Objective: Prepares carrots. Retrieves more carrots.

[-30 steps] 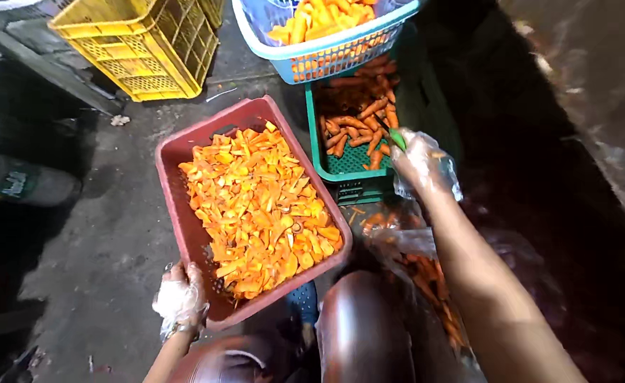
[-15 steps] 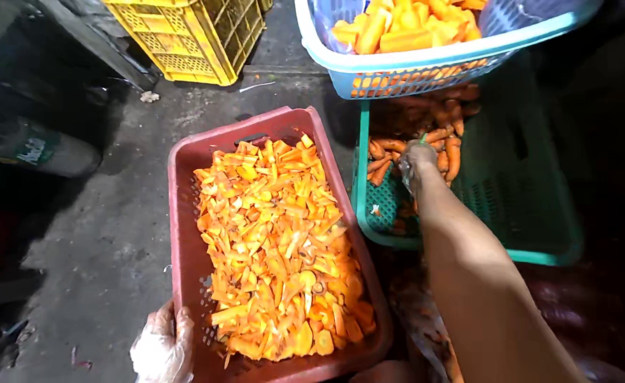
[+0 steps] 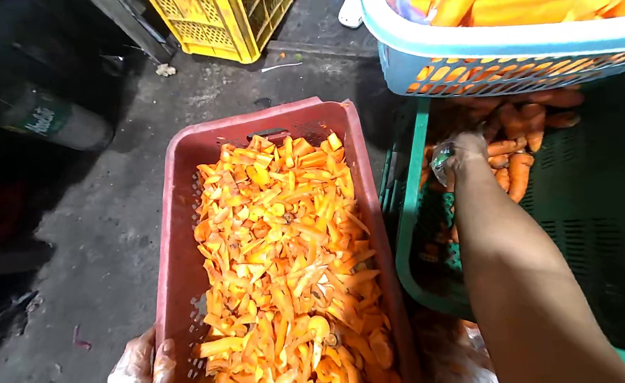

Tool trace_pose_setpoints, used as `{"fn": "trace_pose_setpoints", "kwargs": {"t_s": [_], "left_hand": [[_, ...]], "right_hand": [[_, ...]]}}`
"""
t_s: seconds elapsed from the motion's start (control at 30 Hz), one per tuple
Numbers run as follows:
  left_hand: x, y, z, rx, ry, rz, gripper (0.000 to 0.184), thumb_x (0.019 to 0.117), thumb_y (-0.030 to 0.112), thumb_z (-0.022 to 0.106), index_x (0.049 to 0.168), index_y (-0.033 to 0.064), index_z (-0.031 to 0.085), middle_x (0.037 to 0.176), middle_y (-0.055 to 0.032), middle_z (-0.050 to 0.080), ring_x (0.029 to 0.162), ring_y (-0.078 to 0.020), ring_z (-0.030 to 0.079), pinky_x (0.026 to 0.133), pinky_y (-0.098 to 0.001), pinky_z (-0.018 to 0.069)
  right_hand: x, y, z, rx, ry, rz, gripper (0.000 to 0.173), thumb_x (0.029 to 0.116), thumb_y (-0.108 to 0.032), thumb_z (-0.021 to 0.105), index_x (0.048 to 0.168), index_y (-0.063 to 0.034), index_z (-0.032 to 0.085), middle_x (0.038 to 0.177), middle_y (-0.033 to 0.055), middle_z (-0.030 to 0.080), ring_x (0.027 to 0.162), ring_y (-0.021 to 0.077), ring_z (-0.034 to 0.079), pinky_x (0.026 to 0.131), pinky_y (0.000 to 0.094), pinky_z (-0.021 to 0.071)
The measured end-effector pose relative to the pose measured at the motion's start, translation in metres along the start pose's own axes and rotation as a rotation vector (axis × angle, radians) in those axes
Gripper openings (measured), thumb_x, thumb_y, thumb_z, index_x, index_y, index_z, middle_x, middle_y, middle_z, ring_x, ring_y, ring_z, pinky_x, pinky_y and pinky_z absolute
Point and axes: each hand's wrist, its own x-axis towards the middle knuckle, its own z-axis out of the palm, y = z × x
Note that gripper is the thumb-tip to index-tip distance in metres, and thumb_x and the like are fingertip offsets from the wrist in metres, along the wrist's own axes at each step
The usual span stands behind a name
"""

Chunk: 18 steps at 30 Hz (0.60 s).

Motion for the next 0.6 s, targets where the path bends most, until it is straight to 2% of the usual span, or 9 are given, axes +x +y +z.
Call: {"fn": "trace_pose_setpoints", "kwargs": {"t_s": [0.07,0.17,0.2,0.3,0.33,0.47,0.53,0.6], "left_hand": [[-0.001,-0.002,-0.001,-0.01,-0.011,0.0,0.057,0.1027,0.032,0.039,0.118,-0.0208,0.057,0.103,-0.0369,0.064,0.096,-0.0386,0.066,0.091,-0.0484,0.0521],[-0.001,-0.001,-0.001,-0.019,-0.026,-0.027,0.054,0.1021,0.028,0.04,0.119,-0.0213,0.055,0.104,-0.0367,0.063,0.097,-0.0383,0.066,0.091,-0.0485,0.0523],[-0.002,0.0,-0.002,-0.015,-0.032,-0.037,0.054,0.1019,0.027,0.04,0.12,-0.0211,0.055,0.105,-0.0366,0.063,0.097,-0.0388,0.066,0.091,-0.0489,0.0522],[-0.002,0.0,-0.001,-0.011,-0.028,-0.048,0.052,0.1002,0.026,0.041,0.119,-0.0196,0.057,0.102,-0.0343,0.064,0.095,-0.0381,0.066,0.089,-0.0496,0.0526],[-0.003,0.0,-0.001,-0.011,-0.017,-0.05,0.051,0.0994,0.026,0.042,0.119,-0.019,0.057,0.102,-0.0337,0.065,0.094,-0.0383,0.066,0.088,-0.0502,0.0527],[-0.003,0.005,-0.002,-0.034,-0.023,-0.083,0.051,0.0994,0.024,0.043,0.126,-0.0171,0.056,0.109,-0.0355,0.064,0.101,-0.0442,0.066,0.093,-0.0568,0.0508],[-0.004,0.005,0.0,-0.038,0.001,-0.086,0.053,0.099,0.027,0.043,0.128,-0.0152,0.057,0.111,-0.0352,0.065,0.104,-0.0467,0.065,0.094,-0.0602,0.0492],[-0.005,0.004,0.001,-0.046,0.025,-0.095,0.053,0.0987,0.029,0.043,0.129,-0.0128,0.058,0.113,-0.034,0.065,0.106,-0.0473,0.065,0.095,-0.0625,0.0483]], "right_hand": [[0.005,-0.003,0.003,-0.021,-0.014,-0.034,0.051,0.1001,-0.016,0.059,0.148,-0.0045,0.045,0.137,0.0194,0.055,0.117,0.0285,0.059,0.094,0.0502,0.0526],[0.012,-0.005,0.001,-0.061,-0.03,-0.027,0.054,0.1002,-0.019,0.057,0.152,-0.0091,0.042,0.141,0.0183,0.054,0.121,0.0289,0.058,0.094,0.0512,0.0529],[0.012,-0.004,-0.003,-0.057,-0.035,-0.025,0.053,0.1001,-0.019,0.058,0.15,-0.0095,0.044,0.138,0.0177,0.056,0.117,0.0282,0.06,0.092,0.0504,0.054],[0.001,-0.006,-0.019,-0.016,-0.062,-0.003,0.041,0.0986,-0.016,0.056,0.138,-0.0087,0.05,0.113,0.0101,0.059,0.089,0.0181,0.061,0.073,0.0378,0.0556],[-0.004,-0.008,-0.028,-0.001,-0.083,0.008,0.038,0.0986,-0.015,0.055,0.136,-0.0086,0.051,0.108,0.0084,0.058,0.084,0.0161,0.061,0.07,0.0349,0.0556],[-0.027,-0.022,-0.076,-0.012,-0.162,-0.018,0.032,0.1009,-0.019,0.056,0.132,-0.0113,0.051,0.104,0.005,0.055,0.082,0.0123,0.059,0.069,0.031,0.0552],[-0.046,-0.031,-0.102,-0.013,-0.199,-0.05,0.032,0.1052,-0.021,0.051,0.137,-0.0163,0.052,0.109,0.0039,0.057,0.084,0.0116,0.061,0.07,0.0298,0.0559],[-0.074,-0.039,-0.128,-0.043,-0.232,-0.078,0.031,0.1066,-0.02,0.048,0.137,-0.0204,0.054,0.107,0.0019,0.06,0.078,0.0097,0.062,0.065,0.027,0.0556]]}}
